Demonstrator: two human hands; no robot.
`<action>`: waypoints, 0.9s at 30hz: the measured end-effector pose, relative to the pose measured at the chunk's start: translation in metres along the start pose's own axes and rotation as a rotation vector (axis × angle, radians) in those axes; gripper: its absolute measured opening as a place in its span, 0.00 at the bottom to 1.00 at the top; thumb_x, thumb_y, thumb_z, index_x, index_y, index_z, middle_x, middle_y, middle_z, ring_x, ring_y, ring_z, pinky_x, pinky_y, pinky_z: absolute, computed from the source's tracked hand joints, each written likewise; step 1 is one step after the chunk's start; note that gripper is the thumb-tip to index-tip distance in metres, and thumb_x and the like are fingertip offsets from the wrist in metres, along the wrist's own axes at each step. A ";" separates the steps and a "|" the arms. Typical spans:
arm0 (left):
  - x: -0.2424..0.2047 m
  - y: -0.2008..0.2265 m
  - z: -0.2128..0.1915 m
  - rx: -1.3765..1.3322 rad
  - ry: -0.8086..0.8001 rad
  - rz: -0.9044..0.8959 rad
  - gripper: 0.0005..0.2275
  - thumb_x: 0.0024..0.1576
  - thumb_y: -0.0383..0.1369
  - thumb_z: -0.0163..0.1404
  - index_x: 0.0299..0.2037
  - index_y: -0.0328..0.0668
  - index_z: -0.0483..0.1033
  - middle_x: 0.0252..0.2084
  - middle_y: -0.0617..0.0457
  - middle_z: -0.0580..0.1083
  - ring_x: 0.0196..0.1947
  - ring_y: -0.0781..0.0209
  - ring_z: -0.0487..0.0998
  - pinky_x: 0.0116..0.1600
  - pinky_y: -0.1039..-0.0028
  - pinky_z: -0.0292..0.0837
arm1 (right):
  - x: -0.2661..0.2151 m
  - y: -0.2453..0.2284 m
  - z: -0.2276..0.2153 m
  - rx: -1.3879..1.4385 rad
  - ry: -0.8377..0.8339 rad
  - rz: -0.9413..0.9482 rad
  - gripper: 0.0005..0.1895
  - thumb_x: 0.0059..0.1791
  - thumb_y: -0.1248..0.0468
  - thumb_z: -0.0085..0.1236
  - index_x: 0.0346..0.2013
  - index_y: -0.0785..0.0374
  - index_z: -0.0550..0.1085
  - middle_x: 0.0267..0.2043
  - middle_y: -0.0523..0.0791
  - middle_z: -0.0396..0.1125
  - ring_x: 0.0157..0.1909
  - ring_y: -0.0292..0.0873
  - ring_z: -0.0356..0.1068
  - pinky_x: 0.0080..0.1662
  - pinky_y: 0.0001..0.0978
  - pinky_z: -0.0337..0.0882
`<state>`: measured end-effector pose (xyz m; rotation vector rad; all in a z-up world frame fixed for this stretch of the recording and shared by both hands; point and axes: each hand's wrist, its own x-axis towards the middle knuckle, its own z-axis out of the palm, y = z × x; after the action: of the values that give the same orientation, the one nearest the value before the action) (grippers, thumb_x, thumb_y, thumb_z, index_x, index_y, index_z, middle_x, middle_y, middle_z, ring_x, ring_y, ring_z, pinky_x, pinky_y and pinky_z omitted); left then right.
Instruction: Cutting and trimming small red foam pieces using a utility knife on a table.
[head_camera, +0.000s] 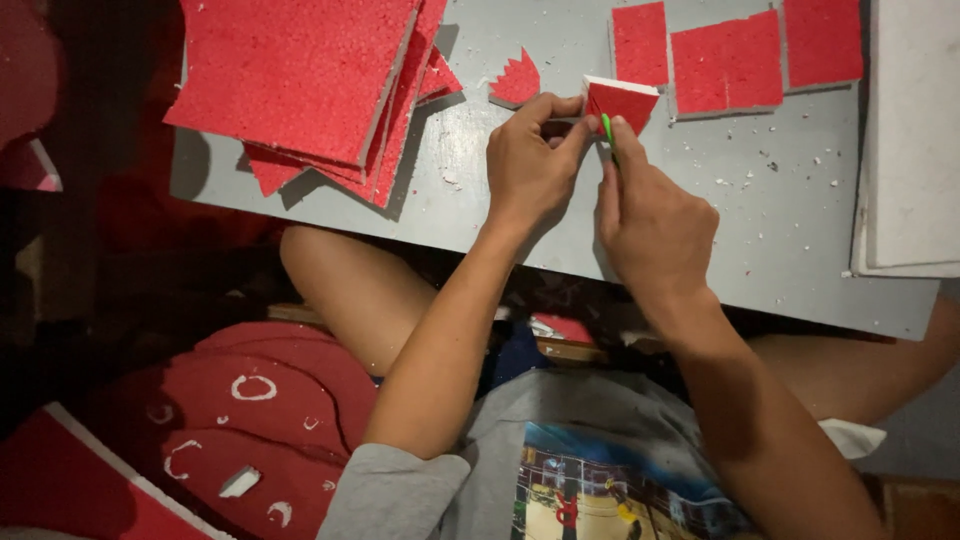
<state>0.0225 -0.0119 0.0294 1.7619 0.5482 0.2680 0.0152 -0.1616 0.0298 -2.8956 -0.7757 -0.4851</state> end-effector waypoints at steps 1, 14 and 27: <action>-0.001 0.001 0.001 0.001 -0.003 0.001 0.07 0.52 0.40 0.57 0.37 0.52 0.82 0.37 0.62 0.85 0.34 0.69 0.86 0.42 0.77 0.79 | -0.001 0.000 -0.001 -0.001 0.000 0.003 0.21 0.60 0.57 0.52 0.69 0.49 0.71 0.30 0.36 0.73 0.22 0.46 0.68 0.21 0.38 0.61; -0.005 -0.011 0.004 -0.053 0.028 0.149 0.04 0.55 0.36 0.57 0.37 0.49 0.81 0.36 0.62 0.81 0.35 0.68 0.81 0.42 0.77 0.77 | 0.012 -0.013 -0.020 -0.264 -0.060 -0.048 0.22 0.56 0.58 0.49 0.65 0.48 0.70 0.18 0.35 0.62 0.12 0.47 0.63 0.17 0.38 0.57; -0.005 -0.021 0.006 -0.038 0.042 0.210 0.04 0.55 0.34 0.57 0.37 0.52 0.82 0.37 0.64 0.81 0.35 0.69 0.80 0.41 0.77 0.75 | 0.037 -0.024 -0.047 -0.222 -0.448 -0.053 0.34 0.48 0.68 0.43 0.72 0.56 0.64 0.22 0.46 0.72 0.21 0.59 0.73 0.23 0.47 0.62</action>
<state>0.0166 -0.0156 0.0084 1.7819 0.3851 0.4600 0.0209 -0.1323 0.0867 -3.2464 -0.9024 0.0925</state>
